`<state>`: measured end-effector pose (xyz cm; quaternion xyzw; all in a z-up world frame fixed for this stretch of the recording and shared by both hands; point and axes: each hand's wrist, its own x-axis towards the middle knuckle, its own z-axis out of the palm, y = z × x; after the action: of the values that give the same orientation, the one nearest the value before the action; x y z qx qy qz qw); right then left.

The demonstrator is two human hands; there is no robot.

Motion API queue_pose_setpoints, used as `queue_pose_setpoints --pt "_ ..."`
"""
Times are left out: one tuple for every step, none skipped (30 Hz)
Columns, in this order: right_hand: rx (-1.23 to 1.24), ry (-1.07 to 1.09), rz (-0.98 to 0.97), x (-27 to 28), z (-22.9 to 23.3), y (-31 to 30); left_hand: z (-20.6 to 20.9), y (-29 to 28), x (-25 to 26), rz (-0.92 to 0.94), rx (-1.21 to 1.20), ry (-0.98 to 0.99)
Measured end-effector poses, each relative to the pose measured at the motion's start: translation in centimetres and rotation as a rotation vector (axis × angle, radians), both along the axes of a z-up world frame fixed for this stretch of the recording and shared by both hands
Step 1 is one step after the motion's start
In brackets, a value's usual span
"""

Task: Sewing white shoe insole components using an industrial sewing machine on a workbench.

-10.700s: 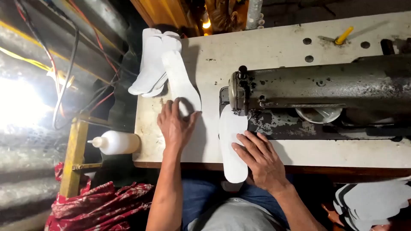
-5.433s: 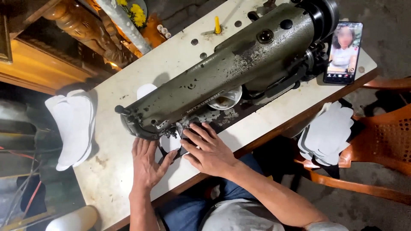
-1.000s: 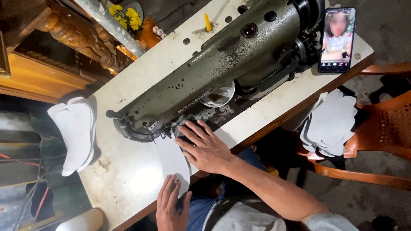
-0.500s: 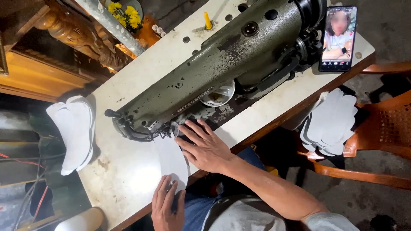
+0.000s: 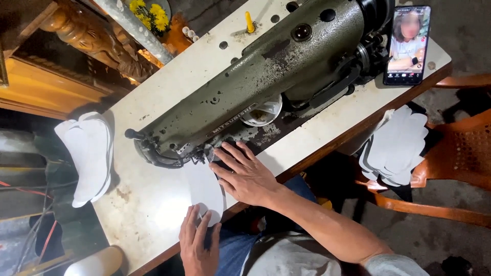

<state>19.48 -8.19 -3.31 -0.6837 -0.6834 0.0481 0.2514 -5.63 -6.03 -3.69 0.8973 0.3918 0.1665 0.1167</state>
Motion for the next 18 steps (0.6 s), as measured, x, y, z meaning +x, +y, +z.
queue_pose_setpoints --pt "-0.001 0.001 0.0 0.0 -0.1 0.0 0.0 0.0 0.0 0.0 -0.001 0.001" --pt "-0.002 -0.004 -0.002 -0.1 -0.2 0.1 -0.1 0.1 -0.1 -0.01 0.002 -0.006" --pt "-0.003 -0.008 -0.005 -0.1 -0.3 0.1 -0.1 0.2 -0.1 -0.02 0.005 -0.013" --pt "-0.004 -0.007 -0.005 0.0 -0.2 0.1 -0.1 0.3 -0.1 -0.019 0.005 -0.012" --pt "0.013 -0.008 -0.003 0.0 0.0 0.0 -0.1 0.4 0.0 -0.035 0.008 -0.015" --pt "0.029 -0.009 -0.001 0.0 0.1 0.0 -0.1 0.5 0.0 -0.049 0.011 -0.019" --pt "0.029 -0.007 0.001 0.0 0.1 0.0 -0.1 0.6 -0.1 -0.047 0.01 -0.018" --pt "0.026 -0.009 0.002 0.0 0.1 0.0 -0.2 0.7 -0.1 -0.061 0.022 -0.029" --pt "0.023 -0.011 0.003 0.0 0.1 0.1 -0.2 0.8 -0.1 -0.074 0.034 -0.04" --pt "0.023 -0.011 0.003 0.0 0.1 0.1 -0.2 0.9 0.0 -0.074 0.034 -0.04" --pt "0.028 -0.005 0.001 0.1 0.1 0.1 -0.2 1.0 0.0 -0.073 0.037 -0.036" --pt "0.034 0.003 0.0 0.0 0.1 0.1 -0.2 1.0 0.0 -0.071 0.04 -0.031" --pt "0.033 0.004 0.0 0.0 0.1 0.1 0.0 1.1 0.1 -0.07 0.039 -0.03" --pt "0.023 0.005 0.0 0.0 0.1 0.1 0.1 1.2 0.1 -0.066 0.024 -0.02" --pt "0.013 0.007 -0.001 0.0 0.1 0.1 0.3 1.2 0.2 -0.062 0.008 -0.011" --pt "0.014 0.008 0.002 0.1 0.1 0.1 0.3 1.2 0.3 -0.06 0.009 -0.01" --pt "0.017 0.007 0.003 0.1 0.0 0.1 0.3 1.3 0.4 -0.074 0.025 -0.025" --pt "0.023 0.008 0.012 0.0 0.0 0.2 0.4 1.3 0.3 -0.081 0.043 -0.037"
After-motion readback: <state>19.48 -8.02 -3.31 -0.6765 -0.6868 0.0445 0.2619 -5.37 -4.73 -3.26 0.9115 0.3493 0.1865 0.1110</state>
